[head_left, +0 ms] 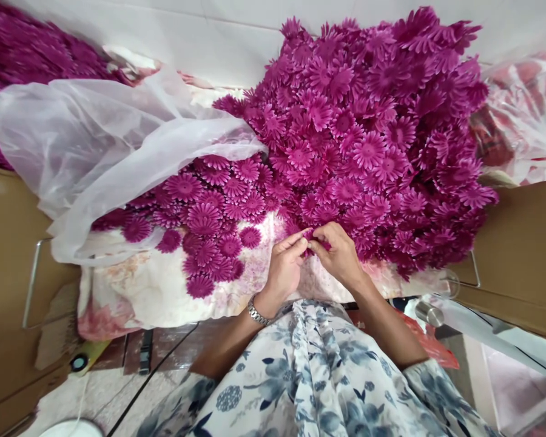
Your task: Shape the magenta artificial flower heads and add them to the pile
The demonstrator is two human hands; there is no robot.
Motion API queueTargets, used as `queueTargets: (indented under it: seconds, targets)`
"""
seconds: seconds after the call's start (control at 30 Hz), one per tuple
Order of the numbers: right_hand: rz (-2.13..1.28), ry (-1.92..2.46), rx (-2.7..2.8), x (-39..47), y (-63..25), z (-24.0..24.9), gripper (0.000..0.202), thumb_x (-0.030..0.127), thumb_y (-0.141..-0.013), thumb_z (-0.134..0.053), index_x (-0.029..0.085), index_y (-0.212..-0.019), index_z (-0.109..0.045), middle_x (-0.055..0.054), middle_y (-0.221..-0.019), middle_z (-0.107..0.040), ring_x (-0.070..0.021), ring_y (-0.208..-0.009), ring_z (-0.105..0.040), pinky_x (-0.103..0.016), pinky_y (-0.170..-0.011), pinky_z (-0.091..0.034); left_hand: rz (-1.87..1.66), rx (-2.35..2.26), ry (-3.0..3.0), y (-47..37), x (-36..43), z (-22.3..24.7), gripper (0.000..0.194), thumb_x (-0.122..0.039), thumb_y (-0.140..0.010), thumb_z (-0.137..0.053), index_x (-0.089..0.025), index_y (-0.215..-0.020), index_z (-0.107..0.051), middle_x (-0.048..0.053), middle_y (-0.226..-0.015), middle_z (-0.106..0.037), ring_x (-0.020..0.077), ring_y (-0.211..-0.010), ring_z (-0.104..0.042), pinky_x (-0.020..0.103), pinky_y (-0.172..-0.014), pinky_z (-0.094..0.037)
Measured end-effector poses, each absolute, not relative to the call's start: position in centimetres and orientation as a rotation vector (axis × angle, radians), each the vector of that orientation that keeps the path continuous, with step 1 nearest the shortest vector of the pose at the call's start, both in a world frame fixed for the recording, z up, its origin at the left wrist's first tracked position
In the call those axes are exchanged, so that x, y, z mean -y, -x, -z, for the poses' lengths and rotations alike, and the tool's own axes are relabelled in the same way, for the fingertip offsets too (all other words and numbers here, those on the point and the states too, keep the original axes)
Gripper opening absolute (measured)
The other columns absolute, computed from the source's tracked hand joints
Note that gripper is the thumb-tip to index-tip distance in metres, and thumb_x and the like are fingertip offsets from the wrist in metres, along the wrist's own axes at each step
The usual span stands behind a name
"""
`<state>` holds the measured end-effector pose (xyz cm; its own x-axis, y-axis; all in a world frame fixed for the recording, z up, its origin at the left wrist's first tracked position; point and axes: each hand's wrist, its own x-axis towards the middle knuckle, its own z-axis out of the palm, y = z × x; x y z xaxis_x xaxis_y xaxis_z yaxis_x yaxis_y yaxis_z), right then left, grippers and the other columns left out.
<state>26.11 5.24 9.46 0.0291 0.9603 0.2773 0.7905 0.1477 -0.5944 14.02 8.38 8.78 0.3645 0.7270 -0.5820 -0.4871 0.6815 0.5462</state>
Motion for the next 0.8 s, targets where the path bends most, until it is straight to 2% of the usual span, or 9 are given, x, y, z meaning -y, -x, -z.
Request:
queueTargets:
  seconds: [0.13, 0.27, 0.33, 0.43, 0.5, 0.63, 0.8]
  targets:
    - [-0.371, 1.656, 1.750, -5.4, -25.6, -8.9, 0.007, 0.018, -0.085, -0.051, 0.019, -0.080, -0.056, -0.002, -0.070, -0.056, -0.0147, -0.068, -0.053, -0.027, -0.063, -0.043, -0.803, -0.933, -0.320, -13.8, -7.9, -8.6, 0.024, -0.019, -0.059, -0.074, -0.016, -0.083, -0.074, 0.002, -0.071, -0.069, 0.0091, -0.065, -0.056, 0.020, -0.062, -0.042]
    - [-0.110, 1.765, 1.581, -5.5, -28.0, -10.1, 0.009, 0.018, -0.086, -0.050, 0.019, -0.082, -0.058, -0.002, -0.069, -0.056, -0.0141, -0.065, -0.053, -0.027, -0.060, -0.043, -0.846, -0.957, -0.259, -13.2, -8.4, -8.2, 0.017, -0.021, -0.058, -0.075, -0.017, -0.075, -0.072, -0.001, -0.062, -0.065, 0.0068, -0.054, -0.052, 0.019, -0.051, -0.038]
    - [0.108, 1.851, 1.495, -5.7, -29.5, -10.9, 0.010, 0.023, -0.085, -0.053, 0.019, -0.090, -0.060, -0.005, -0.080, -0.058, -0.0168, -0.075, -0.055, -0.031, -0.067, -0.045, -0.893, -0.979, -0.207, -12.9, -9.0, -8.1, 0.017, -0.021, -0.056, -0.076, -0.016, -0.071, -0.070, -0.002, -0.062, -0.064, 0.0063, -0.053, -0.052, 0.018, -0.048, -0.036]
    - [0.256, 1.914, 1.508, -5.7, -30.2, -11.5, 0.028, 0.031, -0.081, -0.060, 0.018, -0.106, -0.058, -0.011, -0.100, -0.056, -0.0231, -0.095, -0.052, -0.038, -0.079, -0.045, -0.916, -0.975, -0.153, -12.9, -9.5, -8.4, 0.018, -0.020, -0.055, -0.077, -0.016, -0.069, -0.067, -0.003, -0.062, -0.063, 0.0071, -0.057, -0.054, 0.018, -0.050, -0.039]
    - [0.141, 1.860, 1.632, -5.5, -29.2, -11.3, 0.031, 0.034, -0.080, -0.062, 0.019, -0.106, -0.058, -0.010, -0.098, -0.057, -0.0225, -0.094, -0.051, -0.037, -0.080, -0.045, -0.889, -0.948, -0.172, -13.2, -9.4, -8.6, 0.017, -0.020, -0.057, -0.076, -0.016, -0.072, -0.068, -0.002, -0.064, -0.063, 0.0072, -0.058, -0.054, 0.018, -0.053, -0.041]
    - [-0.245, 1.705, 1.819, -5.1, -26.1, -9.8, 0.007, 0.026, -0.084, -0.057, 0.019, -0.086, -0.057, -0.004, -0.077, -0.058, -0.0167, -0.075, -0.051, -0.031, -0.068, -0.045, -0.778, -0.915, -0.287, -13.9, -8.6, -8.7, 0.020, -0.021, -0.062, -0.072, -0.013, -0.081, -0.072, 0.002, -0.071, -0.066, 0.0063, -0.060, -0.052, 0.016, -0.050, -0.036]
    - [-0.361, 1.644, 1.788, -5.3, -25.7, -9.3, 0.011, 0.020, -0.086, -0.053, 0.019, -0.075, -0.055, -0.001, -0.068, -0.056, -0.0138, -0.067, -0.052, -0.027, -0.062, -0.043, -0.778, -0.961, -0.340, -13.8, -8.0, -8.1, 0.020, -0.024, -0.063, -0.073, -0.014, -0.080, -0.072, 0.000, -0.066, -0.064, 0.0058, -0.056, -0.047, 0.017, -0.048, -0.030]
